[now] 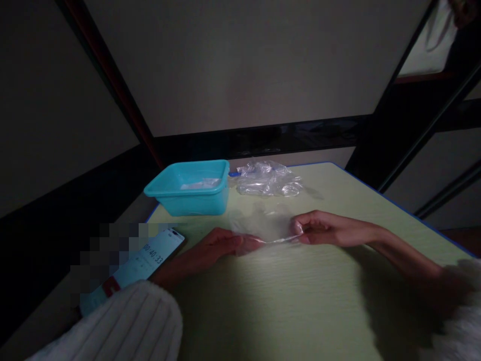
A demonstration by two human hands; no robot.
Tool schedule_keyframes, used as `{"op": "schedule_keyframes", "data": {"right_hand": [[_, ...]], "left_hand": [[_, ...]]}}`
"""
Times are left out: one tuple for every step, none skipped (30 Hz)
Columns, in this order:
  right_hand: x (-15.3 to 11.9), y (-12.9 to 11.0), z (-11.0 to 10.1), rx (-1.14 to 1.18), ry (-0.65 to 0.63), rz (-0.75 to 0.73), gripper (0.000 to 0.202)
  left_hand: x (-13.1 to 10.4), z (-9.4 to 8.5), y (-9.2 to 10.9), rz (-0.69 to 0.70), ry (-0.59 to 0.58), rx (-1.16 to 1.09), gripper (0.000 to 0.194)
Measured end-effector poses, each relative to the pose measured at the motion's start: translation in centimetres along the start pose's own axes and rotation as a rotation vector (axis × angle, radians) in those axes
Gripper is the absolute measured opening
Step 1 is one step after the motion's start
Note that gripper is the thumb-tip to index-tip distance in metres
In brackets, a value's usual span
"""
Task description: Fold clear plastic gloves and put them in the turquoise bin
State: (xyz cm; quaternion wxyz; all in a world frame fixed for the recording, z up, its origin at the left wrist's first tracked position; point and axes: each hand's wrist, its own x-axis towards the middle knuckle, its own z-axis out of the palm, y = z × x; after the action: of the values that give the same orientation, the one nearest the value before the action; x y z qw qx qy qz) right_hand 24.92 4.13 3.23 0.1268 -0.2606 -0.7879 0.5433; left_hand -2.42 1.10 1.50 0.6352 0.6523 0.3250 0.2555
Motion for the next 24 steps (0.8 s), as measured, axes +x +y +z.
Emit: {"op": "schedule_keyframes", "data": {"right_hand": [[0.1, 0.3, 0.0, 0.014, 0.003, -0.007, 0.023], [0.2, 0.5, -0.1, 0.029, 0.012, -0.012, 0.023], [0.2, 0.7, -0.1, 0.048, 0.022, -0.014, 0.023], [0.3, 0.9, -0.1, 0.071, 0.031, -0.012, 0.023], [0.3, 1.0, -0.1, 0.097, 0.036, -0.008, 0.024], [0.4, 1.1, -0.1, 0.122, 0.038, -0.001, 0.024], [0.4, 1.1, -0.1, 0.148, 0.038, 0.01, 0.024], [0.4, 1.1, -0.1, 0.174, 0.033, 0.028, 0.025], [0.4, 1.0, 0.0, 0.203, 0.028, 0.05, 0.026], [0.4, 1.0, 0.0, 0.234, 0.021, 0.073, 0.026], [0.4, 1.0, 0.1, 0.267, 0.012, 0.095, 0.027], [0.4, 1.0, 0.2, 0.298, 0.005, 0.114, 0.027], [0.4, 1.0, 0.3, 0.328, 0.0, 0.128, 0.027], [0.3, 1.0, 0.3, 0.354, -0.004, 0.138, 0.027], [0.3, 1.1, 0.4, 0.377, -0.009, 0.143, 0.026], [0.3, 1.2, 0.5, 0.401, -0.015, 0.148, 0.026], [0.3, 1.3, 0.5, 0.422, -0.026, 0.151, 0.026], [0.3, 1.4, 0.6, 0.444, -0.038, 0.154, 0.026], [0.4, 1.5, 0.6, 0.465, -0.047, 0.157, 0.026], [0.4, 1.6, 0.7, 0.484, -0.052, 0.16, 0.026], [0.5, 1.7, 0.7, 0.499, -0.051, 0.162, 0.026], [0.6, 1.8, 0.8, 0.508, -0.048, 0.165, 0.027], [0.6, 1.8, 0.8, 0.514, -0.041, 0.17, 0.027], [0.7, 1.9, 0.9, 0.518, -0.032, 0.176, 0.028]], "left_hand": [[0.1, -0.1, -0.2, -0.01, 0.006, -0.045, 0.039], [0.2, -0.1, -0.4, -0.014, 0.016, -0.091, 0.037], [0.2, -0.2, -0.7, -0.011, 0.031, -0.134, 0.035], [0.3, -0.3, -0.9, -0.011, 0.044, -0.175, 0.033], [0.3, -0.4, -1.1, -0.015, 0.053, -0.215, 0.032], [0.4, -0.4, -1.2, -0.025, 0.059, -0.251, 0.031], [0.4, -0.5, -1.2, -0.04, 0.06, -0.285, 0.031], [0.4, -0.5, -1.2, -0.052, 0.06, -0.319, 0.03], [0.4, -0.5, -1.1, -0.063, 0.057, -0.348, 0.028], [0.4, -0.5, -1.0, -0.071, 0.052, -0.37, 0.027], [0.3, -0.5, -0.8, -0.083, 0.047, -0.389, 0.026], [0.3, -0.6, -0.7, -0.099, 0.041, -0.408, 0.026], [0.2, -0.6, -0.6, -0.12, 0.028, -0.431, 0.027], [0.2, -0.7, -0.6, -0.145, 0.006, -0.455, 0.028], [0.2, -0.8, -0.6, -0.171, -0.02, -0.479, 0.03], [0.1, -0.9, -0.6, -0.197, -0.048, -0.502, 0.031], [0.1, -1.0, -0.7, -0.224, -0.079, -0.525, 0.032], [0.1, -1.1, -0.8, -0.25, -0.106, -0.548, 0.032], [0.2, -1.2, -0.9, -0.277, -0.127, -0.572, 0.033], [0.2, -1.4, -1.0, -0.303, -0.137, -0.597, 0.033], [0.3, -1.5, -1.1, -0.326, -0.143, -0.622, 0.033], [0.4, -1.6, -1.2, -0.346, -0.142, -0.644, 0.034], [0.4, -1.7, -1.3, -0.361, -0.136, -0.66, 0.035], [0.5, -1.7, -1.4, -0.371, -0.128, -0.671, 0.037]]}}
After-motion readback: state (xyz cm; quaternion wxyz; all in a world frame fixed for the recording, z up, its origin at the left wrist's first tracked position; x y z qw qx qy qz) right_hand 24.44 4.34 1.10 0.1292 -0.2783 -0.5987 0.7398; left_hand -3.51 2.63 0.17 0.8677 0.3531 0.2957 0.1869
